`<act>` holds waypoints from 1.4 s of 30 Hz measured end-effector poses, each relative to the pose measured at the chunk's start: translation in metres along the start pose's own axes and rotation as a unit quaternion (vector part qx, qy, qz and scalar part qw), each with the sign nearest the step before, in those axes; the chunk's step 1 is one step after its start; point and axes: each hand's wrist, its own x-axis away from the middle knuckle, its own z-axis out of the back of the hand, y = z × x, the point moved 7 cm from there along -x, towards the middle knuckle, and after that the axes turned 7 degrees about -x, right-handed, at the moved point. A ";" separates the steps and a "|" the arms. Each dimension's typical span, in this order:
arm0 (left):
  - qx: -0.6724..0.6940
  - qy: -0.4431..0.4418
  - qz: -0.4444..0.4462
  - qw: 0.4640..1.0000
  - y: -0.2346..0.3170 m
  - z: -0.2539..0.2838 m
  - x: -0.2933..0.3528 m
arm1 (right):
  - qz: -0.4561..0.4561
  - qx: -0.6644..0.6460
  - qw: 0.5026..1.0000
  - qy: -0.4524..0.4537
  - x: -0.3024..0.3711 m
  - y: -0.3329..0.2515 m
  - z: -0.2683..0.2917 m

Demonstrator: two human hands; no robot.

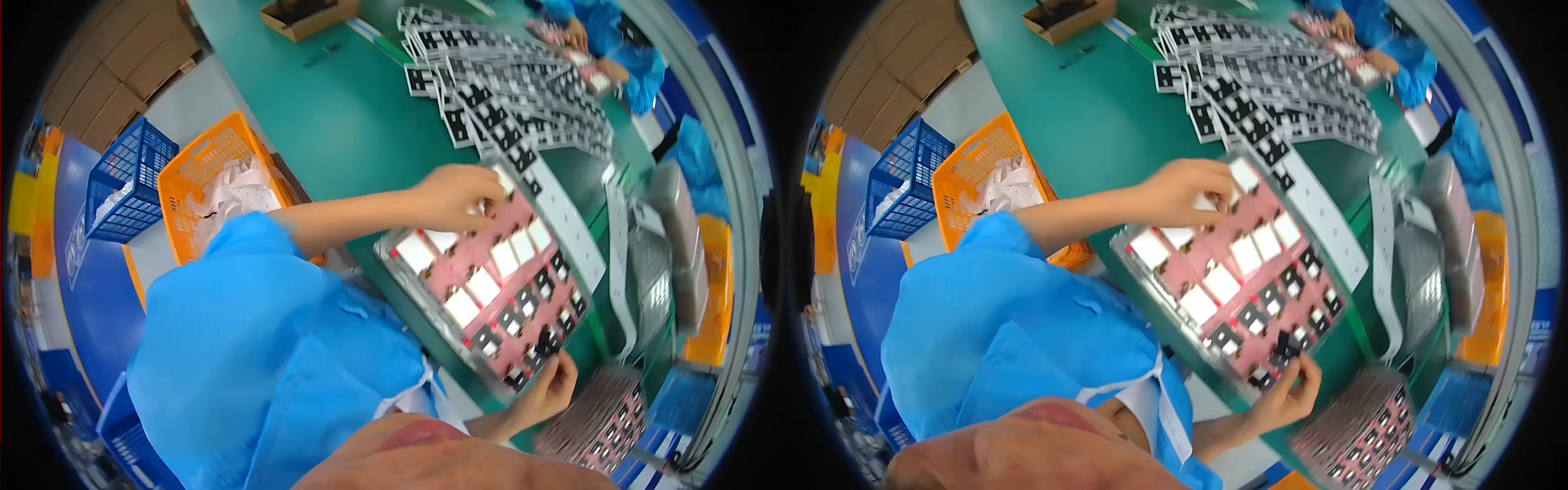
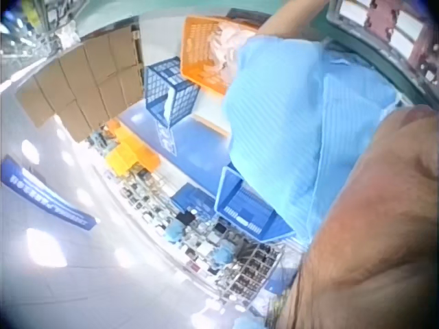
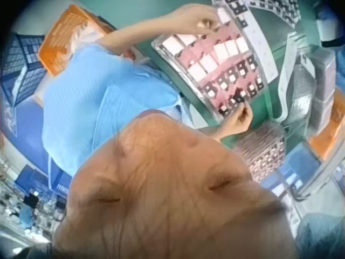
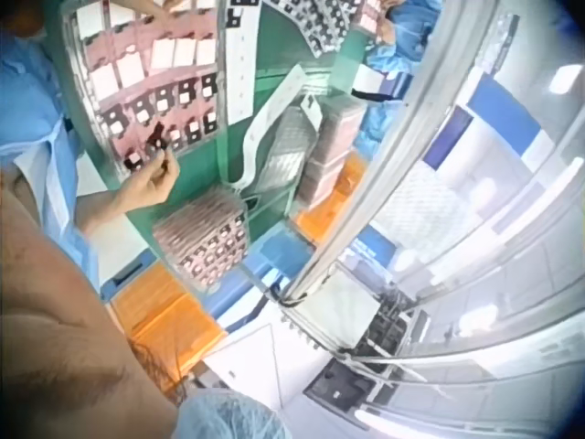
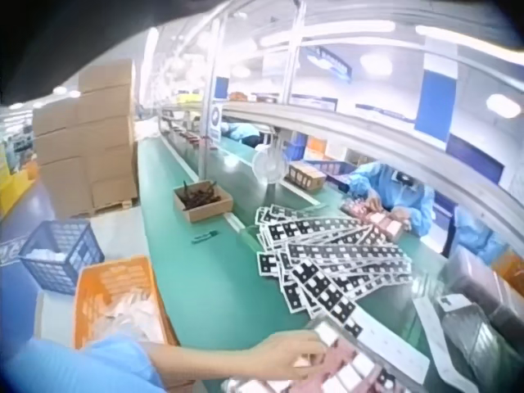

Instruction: Assembling small electronic modules by applying component parts from a sheet to units in a tray.

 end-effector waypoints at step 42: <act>-0.056 -0.102 -0.088 0.989 0.048 -0.036 0.070 | -0.042 0.070 0.961 -0.266 0.021 -0.018 -0.125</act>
